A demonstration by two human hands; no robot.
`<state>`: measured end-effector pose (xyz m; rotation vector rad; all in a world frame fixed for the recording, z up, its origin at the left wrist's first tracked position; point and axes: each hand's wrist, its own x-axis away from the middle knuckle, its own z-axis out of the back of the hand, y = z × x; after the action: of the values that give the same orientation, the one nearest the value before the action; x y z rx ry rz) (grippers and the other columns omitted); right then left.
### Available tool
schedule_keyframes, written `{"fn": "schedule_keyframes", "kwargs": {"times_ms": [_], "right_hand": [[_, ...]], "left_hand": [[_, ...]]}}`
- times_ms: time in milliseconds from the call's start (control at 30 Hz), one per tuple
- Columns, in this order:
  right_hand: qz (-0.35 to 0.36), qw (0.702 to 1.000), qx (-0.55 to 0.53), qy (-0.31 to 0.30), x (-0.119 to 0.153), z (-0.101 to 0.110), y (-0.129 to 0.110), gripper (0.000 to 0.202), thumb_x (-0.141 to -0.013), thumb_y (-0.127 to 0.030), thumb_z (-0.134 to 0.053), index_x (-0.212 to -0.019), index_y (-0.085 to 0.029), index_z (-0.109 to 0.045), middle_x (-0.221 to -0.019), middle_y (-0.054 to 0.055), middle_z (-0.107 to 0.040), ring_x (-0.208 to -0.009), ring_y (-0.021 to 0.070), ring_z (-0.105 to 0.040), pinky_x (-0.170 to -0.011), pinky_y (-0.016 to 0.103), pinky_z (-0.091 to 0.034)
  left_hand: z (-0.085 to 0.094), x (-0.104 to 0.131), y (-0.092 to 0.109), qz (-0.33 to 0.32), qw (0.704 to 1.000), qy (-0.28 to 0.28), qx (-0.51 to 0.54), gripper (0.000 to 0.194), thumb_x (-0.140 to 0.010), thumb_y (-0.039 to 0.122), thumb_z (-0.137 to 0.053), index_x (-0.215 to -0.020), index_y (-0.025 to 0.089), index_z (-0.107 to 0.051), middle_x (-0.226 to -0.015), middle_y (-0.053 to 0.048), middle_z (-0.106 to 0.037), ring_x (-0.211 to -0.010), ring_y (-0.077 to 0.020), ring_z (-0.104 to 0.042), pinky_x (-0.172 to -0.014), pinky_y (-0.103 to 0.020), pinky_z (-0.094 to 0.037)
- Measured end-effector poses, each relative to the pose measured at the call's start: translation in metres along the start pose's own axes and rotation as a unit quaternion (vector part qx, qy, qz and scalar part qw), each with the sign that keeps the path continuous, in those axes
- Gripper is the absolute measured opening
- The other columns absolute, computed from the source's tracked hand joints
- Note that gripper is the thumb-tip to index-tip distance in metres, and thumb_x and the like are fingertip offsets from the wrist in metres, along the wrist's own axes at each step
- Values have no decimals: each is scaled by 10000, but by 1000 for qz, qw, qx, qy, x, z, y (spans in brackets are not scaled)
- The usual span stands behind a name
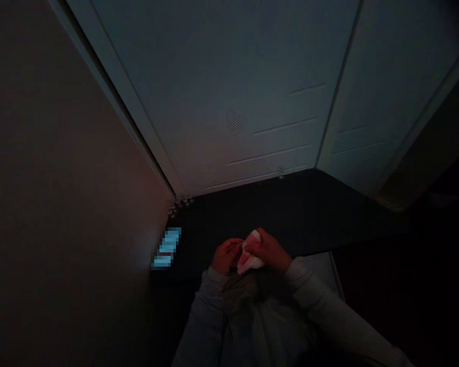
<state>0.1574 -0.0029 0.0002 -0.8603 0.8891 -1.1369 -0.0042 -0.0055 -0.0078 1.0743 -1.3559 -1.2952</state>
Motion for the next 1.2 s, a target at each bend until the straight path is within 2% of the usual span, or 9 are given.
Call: {"fn": "schedule_keyframes", "kwargs": {"times_ms": [200,467,667,867,1000,1200], "right_hand": [[-8,999,25,19,-1,-2,1,243,-611,-376,-553,-702,-180,-442,-616,-32,-502,-560,102,-453,-481,194,-310],[37,999,-5,27,1,-1,2,173,-680,-349,-503,-693,-178,-482,-630,-27,-498,-596,106,-458,-532,202,-340],[32,996,-86,5,-2,-1,11,177,-687,-319,-502,-770,-168,-540,-698,-6,-538,-641,119,-482,-575,219,-369],[33,993,-116,-2,-3,0,15,160,-682,-310,-508,-715,-156,-535,-686,-7,-512,-635,112,-470,-566,215,-367],[23,993,-118,-7,-2,0,14,169,-685,-326,-506,-714,-160,-519,-658,-17,-498,-604,104,-454,-538,206,-358],[9,992,-126,5,-1,-2,14,195,-692,-359,-493,-692,-164,-494,-612,-33,-478,-563,93,-429,-499,195,-335]], "left_hand": [[1,-1,-2,0,1000,-9,1,293,-631,361,-574,-832,147,-575,-640,-13,-599,-547,-109,-521,-495,-206,-375],[0,-1,-1,-32,999,-13,5,246,-655,329,-567,-820,146,-570,-736,-32,-613,-674,-134,-552,-617,-229,-409],[-2,0,1,-14,998,-5,53,259,-652,342,-573,-828,152,-556,-716,-28,-615,-620,-125,-556,-567,-220,-413],[-2,0,-1,12,994,12,107,306,-640,353,-587,-861,145,-549,-700,-30,-614,-577,-113,-551,-520,-209,-415],[-1,-1,-4,19,991,10,130,331,-650,330,-583,-922,147,-540,-753,-48,-617,-634,-127,-565,-571,-230,-430],[3,-4,-10,-23,990,10,137,375,-602,252,-631,-957,169,-541,-894,-68,-594,-757,-154,-568,-697,-273,-426]]}}
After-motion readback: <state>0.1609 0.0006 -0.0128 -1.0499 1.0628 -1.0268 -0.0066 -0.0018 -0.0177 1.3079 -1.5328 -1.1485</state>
